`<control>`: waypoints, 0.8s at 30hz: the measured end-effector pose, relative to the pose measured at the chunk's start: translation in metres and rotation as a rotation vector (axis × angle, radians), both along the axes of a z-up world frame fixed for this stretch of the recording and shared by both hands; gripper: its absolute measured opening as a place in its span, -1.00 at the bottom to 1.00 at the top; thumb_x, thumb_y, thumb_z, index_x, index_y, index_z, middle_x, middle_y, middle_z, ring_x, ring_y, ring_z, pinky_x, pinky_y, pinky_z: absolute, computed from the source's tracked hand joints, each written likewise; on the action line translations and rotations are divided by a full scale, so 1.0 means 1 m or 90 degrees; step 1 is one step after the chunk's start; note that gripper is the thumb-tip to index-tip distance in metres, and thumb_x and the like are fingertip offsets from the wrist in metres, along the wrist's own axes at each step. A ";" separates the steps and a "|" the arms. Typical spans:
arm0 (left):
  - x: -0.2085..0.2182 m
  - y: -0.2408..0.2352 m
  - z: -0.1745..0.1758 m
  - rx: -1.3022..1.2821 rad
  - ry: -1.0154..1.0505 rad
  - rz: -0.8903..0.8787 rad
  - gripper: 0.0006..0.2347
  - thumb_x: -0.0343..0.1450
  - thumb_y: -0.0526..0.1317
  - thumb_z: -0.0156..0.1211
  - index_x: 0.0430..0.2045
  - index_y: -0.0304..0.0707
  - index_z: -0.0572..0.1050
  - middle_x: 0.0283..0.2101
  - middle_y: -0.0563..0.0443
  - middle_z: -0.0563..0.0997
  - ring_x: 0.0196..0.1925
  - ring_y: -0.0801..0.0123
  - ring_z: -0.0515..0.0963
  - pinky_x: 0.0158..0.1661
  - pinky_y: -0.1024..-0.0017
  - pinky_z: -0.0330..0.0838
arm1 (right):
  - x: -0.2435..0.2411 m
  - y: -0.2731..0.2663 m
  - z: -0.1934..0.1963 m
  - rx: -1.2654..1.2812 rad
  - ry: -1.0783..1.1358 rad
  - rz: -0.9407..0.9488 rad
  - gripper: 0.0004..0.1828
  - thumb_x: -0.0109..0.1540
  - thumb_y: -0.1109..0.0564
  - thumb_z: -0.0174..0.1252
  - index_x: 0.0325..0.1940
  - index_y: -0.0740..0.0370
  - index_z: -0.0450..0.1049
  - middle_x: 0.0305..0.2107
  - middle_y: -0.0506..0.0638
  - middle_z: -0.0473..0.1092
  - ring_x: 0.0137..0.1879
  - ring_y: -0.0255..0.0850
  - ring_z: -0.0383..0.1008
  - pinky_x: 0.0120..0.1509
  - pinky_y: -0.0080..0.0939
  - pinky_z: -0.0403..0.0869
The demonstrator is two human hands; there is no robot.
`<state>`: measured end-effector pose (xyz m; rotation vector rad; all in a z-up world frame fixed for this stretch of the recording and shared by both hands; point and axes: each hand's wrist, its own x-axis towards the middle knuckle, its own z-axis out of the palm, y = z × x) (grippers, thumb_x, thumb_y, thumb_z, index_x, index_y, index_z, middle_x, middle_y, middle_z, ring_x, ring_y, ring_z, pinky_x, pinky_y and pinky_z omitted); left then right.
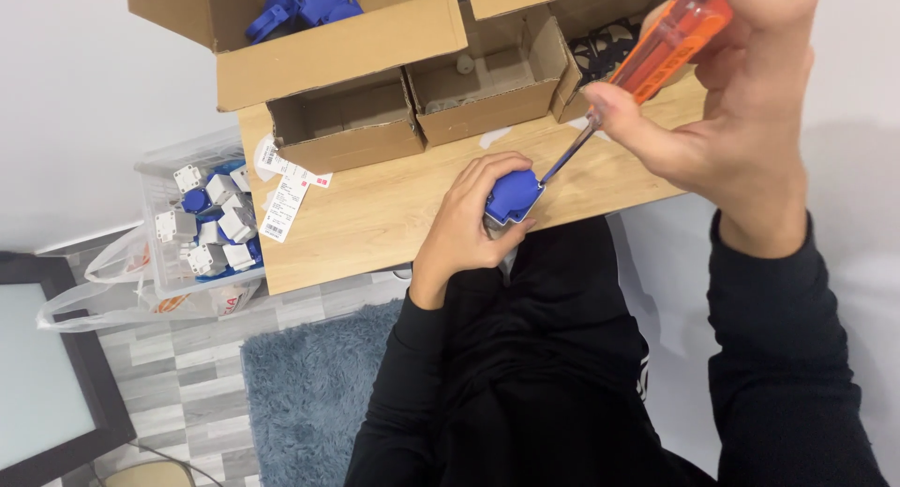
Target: The person assembles a blue electrical socket by inserting a white plastic component into it. They then use an orange screwdriver to tighten screws on the socket, securing the parts together. The person handles the socket and screwdriver repeatedly to complete the assembly.
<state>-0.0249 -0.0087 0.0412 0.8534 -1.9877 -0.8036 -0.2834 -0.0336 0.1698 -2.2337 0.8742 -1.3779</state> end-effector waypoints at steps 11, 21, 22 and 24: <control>0.000 0.000 -0.001 0.003 0.010 -0.001 -0.55 0.47 -0.11 0.39 0.23 -0.20 0.42 0.27 -0.12 0.57 0.35 0.00 0.59 0.39 0.10 0.42 | 0.003 -0.001 0.008 -0.080 0.064 0.012 -0.14 0.50 0.30 0.63 0.60 0.46 0.10 0.01 0.46 0.40 0.08 0.19 0.54 0.32 0.10 0.57; 0.002 -0.002 -0.003 0.002 0.002 -0.003 -0.55 0.48 -0.10 0.40 0.24 -0.17 0.41 0.28 -0.10 0.57 0.35 0.01 0.58 0.39 0.08 0.42 | -0.023 0.011 0.031 0.145 0.027 0.145 -0.10 0.43 0.64 0.22 0.75 0.36 -0.04 0.29 0.62 0.36 0.50 0.38 0.56 0.68 0.27 0.72; 0.002 -0.001 -0.002 0.008 -0.001 -0.003 -0.54 0.48 -0.11 0.41 0.25 -0.16 0.41 0.29 -0.09 0.57 0.36 0.01 0.58 0.39 0.09 0.41 | -0.025 0.007 0.027 0.107 0.037 0.145 -0.12 0.42 0.61 0.32 0.71 0.40 0.02 0.21 0.54 0.37 0.45 0.32 0.57 0.58 0.19 0.75; 0.002 0.000 -0.002 0.014 -0.004 -0.002 -0.54 0.47 -0.11 0.41 0.25 -0.15 0.41 0.29 -0.08 0.57 0.36 0.02 0.58 0.39 0.09 0.41 | -0.025 0.003 0.021 0.068 0.047 0.147 -0.13 0.40 0.57 0.41 0.66 0.45 0.07 0.13 0.46 0.38 0.40 0.26 0.57 0.48 0.12 0.78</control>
